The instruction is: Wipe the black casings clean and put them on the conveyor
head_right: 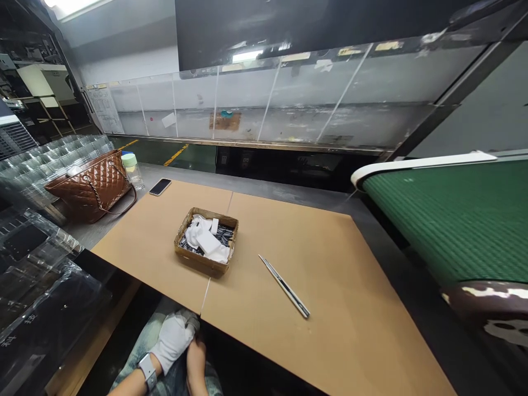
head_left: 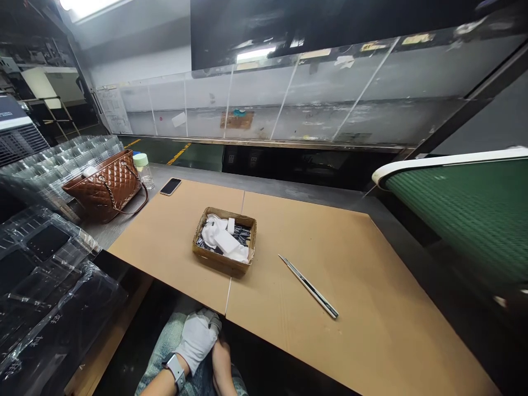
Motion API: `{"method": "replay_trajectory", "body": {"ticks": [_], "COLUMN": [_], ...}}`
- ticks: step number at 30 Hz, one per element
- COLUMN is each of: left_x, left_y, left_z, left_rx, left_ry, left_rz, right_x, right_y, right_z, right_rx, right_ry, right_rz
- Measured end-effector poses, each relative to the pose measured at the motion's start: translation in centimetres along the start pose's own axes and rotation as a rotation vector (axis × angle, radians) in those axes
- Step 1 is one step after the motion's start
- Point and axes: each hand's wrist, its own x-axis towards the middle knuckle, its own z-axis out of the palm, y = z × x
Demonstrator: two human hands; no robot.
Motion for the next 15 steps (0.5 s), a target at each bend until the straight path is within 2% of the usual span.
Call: {"method": "replay_trajectory", "body": {"ticks": [5, 15], "left_x": [-0.01, -0.17], "left_y": [0.01, 0.36], "left_z": [0.05, -0.62], "left_rx": [-0.007, -0.031], "left_ry": [0.001, -0.016], "left_rz": [-0.003, -0.012], "right_x": [-0.03, -0.11], "right_y": [-0.05, -0.30], "right_z": [-0.08, -0.15], "right_rx": [-0.015, 0.008], "right_ry": [-0.036, -0.034], "right_rz": [0.095, 0.113]}}
